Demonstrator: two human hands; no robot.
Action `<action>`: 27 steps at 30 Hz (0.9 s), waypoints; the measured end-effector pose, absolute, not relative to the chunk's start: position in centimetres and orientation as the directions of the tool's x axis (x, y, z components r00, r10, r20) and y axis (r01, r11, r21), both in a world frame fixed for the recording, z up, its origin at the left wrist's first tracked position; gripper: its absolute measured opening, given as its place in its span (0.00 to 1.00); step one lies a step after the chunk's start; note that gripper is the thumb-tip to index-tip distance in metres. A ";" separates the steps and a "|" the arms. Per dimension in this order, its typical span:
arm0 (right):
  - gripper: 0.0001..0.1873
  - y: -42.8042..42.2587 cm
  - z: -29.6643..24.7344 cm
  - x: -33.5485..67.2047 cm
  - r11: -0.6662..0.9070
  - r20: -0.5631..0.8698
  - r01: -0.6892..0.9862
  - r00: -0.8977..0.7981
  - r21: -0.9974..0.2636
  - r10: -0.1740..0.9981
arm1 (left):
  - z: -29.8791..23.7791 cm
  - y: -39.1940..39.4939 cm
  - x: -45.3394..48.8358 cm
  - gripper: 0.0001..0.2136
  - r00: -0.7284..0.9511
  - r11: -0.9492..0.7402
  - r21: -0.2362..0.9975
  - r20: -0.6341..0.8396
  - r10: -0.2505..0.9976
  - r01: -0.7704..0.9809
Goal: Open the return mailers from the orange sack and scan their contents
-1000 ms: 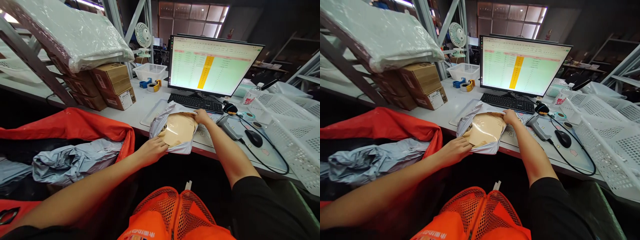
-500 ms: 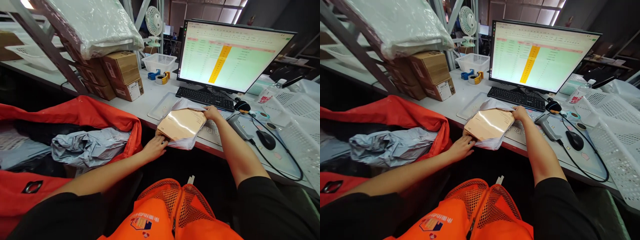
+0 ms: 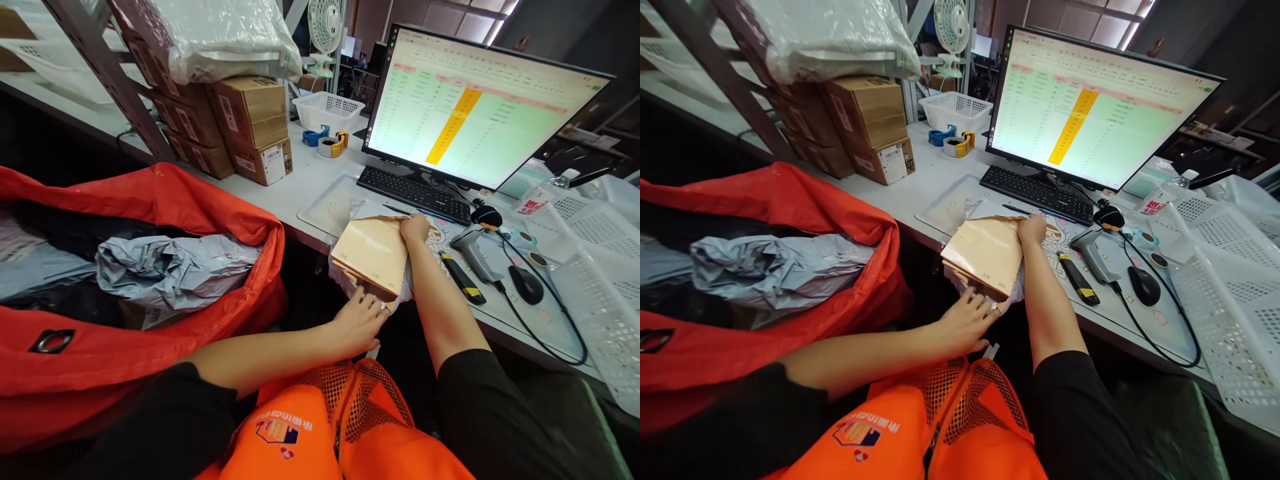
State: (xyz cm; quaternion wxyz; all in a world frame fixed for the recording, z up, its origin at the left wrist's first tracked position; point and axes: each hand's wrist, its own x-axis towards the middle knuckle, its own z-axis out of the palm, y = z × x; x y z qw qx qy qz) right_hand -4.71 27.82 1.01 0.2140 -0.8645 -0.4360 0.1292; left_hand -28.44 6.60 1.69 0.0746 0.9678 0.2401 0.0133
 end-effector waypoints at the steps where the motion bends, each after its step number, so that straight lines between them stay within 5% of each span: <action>1: 0.26 27.8 1.1 -4.8 -0.531 -0.037 0.696 0.590 -0.483 0.807 | 0.8 6.5 -27.5 0.31 0.890 -0.881 0.127 -0.037 0.454 0.455; 4: 0.26 27.6 1.3 -5.0 -0.523 -0.038 0.700 0.582 -0.487 0.813 | -1.9 7.5 -25.6 0.21 0.855 -0.831 0.200 -0.119 0.505 0.519; 7: 0.23 26.9 1.6 -4.9 -0.493 -0.043 0.717 0.546 -0.492 0.837 | -3.5 9.7 -26.7 0.19 0.801 -0.622 0.587 -0.079 0.593 0.519; 10: 0.20 26.1 2.3 -5.0 -0.452 -0.051 0.737 0.497 -0.503 0.866 | -3.3 10.8 -29.5 0.29 0.714 -0.134 0.963 -0.076 0.696 0.233; 13: 0.17 23.9 3.8 -5.8 -0.395 -0.047 0.751 0.439 -0.529 0.897 | -2.1 10.1 -31.8 0.43 0.523 0.324 0.940 -0.226 0.822 -0.103; 16: 0.12 18.4 5.8 -6.3 -0.340 -0.010 0.755 0.405 -0.561 0.914 | -0.9 9.2 -33.7 0.40 0.230 0.510 0.802 -0.457 0.859 -0.311; 19: 0.17 10.1 7.2 -5.7 -0.257 0.007 0.675 0.362 -0.692 0.932 | 0.2 9.1 -36.5 0.36 0.172 0.511 0.811 -0.481 0.859 -0.285; 23: 0.38 0.7 6.5 -3.5 -0.137 -0.103 0.231 0.153 -0.963 0.983 | 2.0 9.6 -39.8 0.30 0.411 0.352 0.936 -0.327 0.851 0.015; 27: 0.53 -3.4 3.3 -1.9 -0.177 -0.121 0.092 0.430 -0.980 0.895 | 4.8 10.4 -39.4 0.22 0.715 0.098 0.984 -0.175 0.677 0.148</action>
